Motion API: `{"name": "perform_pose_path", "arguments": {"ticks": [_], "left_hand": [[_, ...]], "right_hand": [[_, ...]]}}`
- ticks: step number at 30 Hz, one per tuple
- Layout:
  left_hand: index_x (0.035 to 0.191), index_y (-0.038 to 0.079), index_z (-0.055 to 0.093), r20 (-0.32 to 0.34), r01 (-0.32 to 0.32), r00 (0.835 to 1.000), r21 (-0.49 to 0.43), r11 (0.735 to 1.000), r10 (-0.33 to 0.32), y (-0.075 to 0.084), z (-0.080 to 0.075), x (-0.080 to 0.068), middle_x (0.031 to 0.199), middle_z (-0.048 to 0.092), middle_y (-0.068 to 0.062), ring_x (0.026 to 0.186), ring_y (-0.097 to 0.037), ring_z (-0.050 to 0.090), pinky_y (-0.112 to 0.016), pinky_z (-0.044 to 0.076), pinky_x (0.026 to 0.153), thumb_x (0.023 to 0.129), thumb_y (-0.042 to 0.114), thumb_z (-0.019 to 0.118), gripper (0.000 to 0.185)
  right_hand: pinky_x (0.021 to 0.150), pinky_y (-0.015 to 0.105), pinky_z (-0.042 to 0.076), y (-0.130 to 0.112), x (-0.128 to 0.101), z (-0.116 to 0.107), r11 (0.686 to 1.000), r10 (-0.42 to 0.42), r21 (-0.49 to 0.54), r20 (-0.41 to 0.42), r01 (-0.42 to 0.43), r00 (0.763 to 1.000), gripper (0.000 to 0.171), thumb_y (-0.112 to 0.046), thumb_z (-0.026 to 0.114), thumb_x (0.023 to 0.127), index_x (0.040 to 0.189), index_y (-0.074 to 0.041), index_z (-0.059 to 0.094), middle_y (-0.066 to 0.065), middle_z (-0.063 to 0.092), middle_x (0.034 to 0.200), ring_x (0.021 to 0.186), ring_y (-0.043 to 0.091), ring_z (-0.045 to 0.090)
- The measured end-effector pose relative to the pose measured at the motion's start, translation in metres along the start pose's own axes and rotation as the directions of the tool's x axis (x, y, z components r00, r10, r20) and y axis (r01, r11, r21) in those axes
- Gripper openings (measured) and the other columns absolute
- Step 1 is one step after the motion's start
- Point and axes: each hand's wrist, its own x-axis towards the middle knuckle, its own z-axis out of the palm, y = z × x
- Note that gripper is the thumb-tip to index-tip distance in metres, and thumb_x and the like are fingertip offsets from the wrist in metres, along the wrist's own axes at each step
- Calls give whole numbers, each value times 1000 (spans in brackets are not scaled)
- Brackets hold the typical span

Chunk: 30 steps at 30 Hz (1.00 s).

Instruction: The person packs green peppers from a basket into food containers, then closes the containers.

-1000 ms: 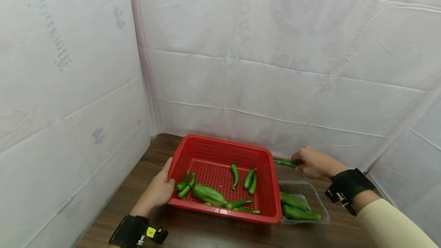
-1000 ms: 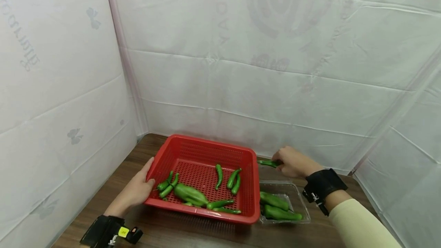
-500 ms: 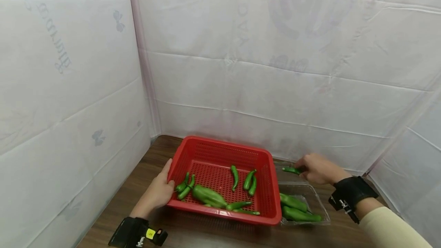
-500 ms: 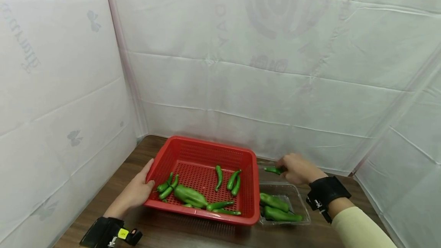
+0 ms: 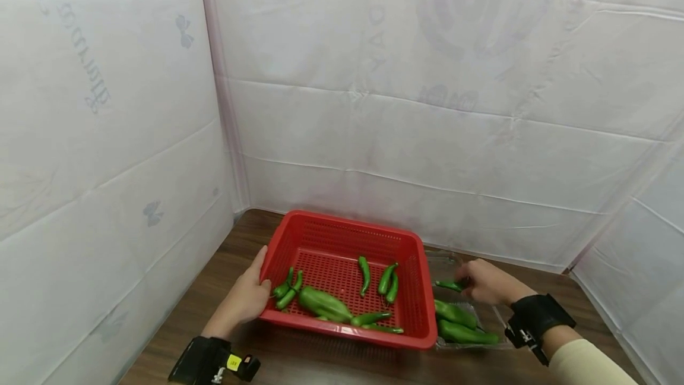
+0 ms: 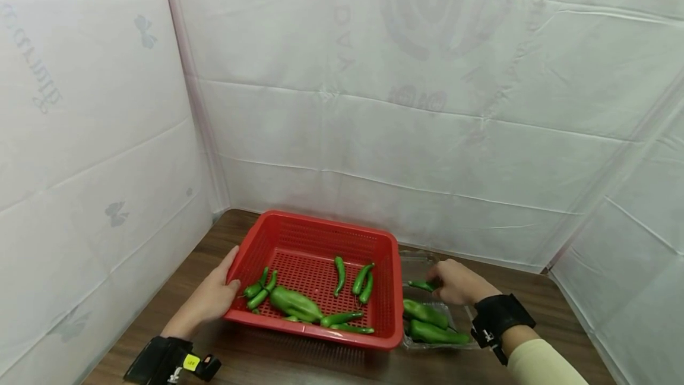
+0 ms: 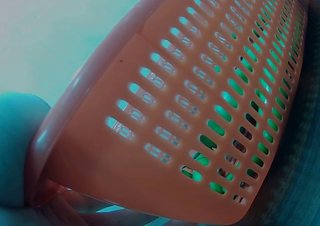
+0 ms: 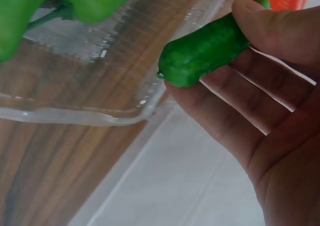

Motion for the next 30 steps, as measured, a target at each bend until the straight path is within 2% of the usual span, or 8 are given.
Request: {"name": "perform_pose_path", "arguments": {"ticks": [4,8,11,14,16,18,22,30], "left_hand": [[167,4,0,-2,-3,1000,0,1000,3,-1,1,0,166,29,-32,149,-49,40,-68,37,117,106,3,40,73],[167,3,1,-2,-13,1000,3,1000,13,-2,0,1,165,30,-33,148,-49,42,-67,38,116,106,2,40,73],[167,3,1,-1,-13,1000,3,1000,13,-2,0,1,165,30,-33,148,-48,42,-67,38,116,106,3,40,73],[167,3,1,-1,-7,1000,2,1000,7,-2,0,1,166,30,-32,149,-49,41,-67,37,116,106,3,41,73],[167,3,1,-3,-5,1000,3,1000,5,-2,0,0,166,29,-32,149,-49,40,-68,37,116,106,3,41,73],[167,3,1,-4,-6,1000,4,1000,6,-1,0,0,166,29,-32,149,-49,40,-68,37,116,106,3,41,73],[167,3,1,-5,-11,1000,-1,1000,11,-1,0,0,166,29,-33,148,-49,41,-67,37,116,105,2,41,73],[168,4,1,0,-4,1000,-10,1000,4,0,0,0,166,28,-32,149,-49,40,-67,36,117,106,2,40,73]], "right_hand": [[60,23,44,7,-2,7,1000,-2,11,4,2,1000,24,4,73,84,83,-20,71,-8,66,77,66,-3,47],[62,25,51,12,-5,12,1000,3,28,23,-4,1000,17,3,74,85,90,-13,77,1,74,83,71,-1,58],[60,24,48,13,-6,15,999,-3,44,27,2,1000,17,4,74,84,91,-11,78,-1,72,81,69,-2,56],[56,22,35,14,-6,18,998,-2,70,28,0,1000,15,7,71,84,82,-8,73,-12,51,67,60,-3,37],[55,22,27,15,-5,20,997,-4,82,27,2,1000,16,8,70,84,77,-6,68,-13,37,65,58,-1,28],[55,22,24,15,-5,21,996,-1,88,24,-1,1000,17,8,69,84,75,-6,65,-13,29,66,58,-1,24],[55,22,25,14,-5,22,998,-7,70,17,6,1000,20,7,71,84,75,-11,66,-14,33,66,58,-2,26],[55,22,29,11,-3,23,1000,5,18,18,-6,1000,18,2,75,83,78,-14,70,-15,42,66,59,-2,31]]}}
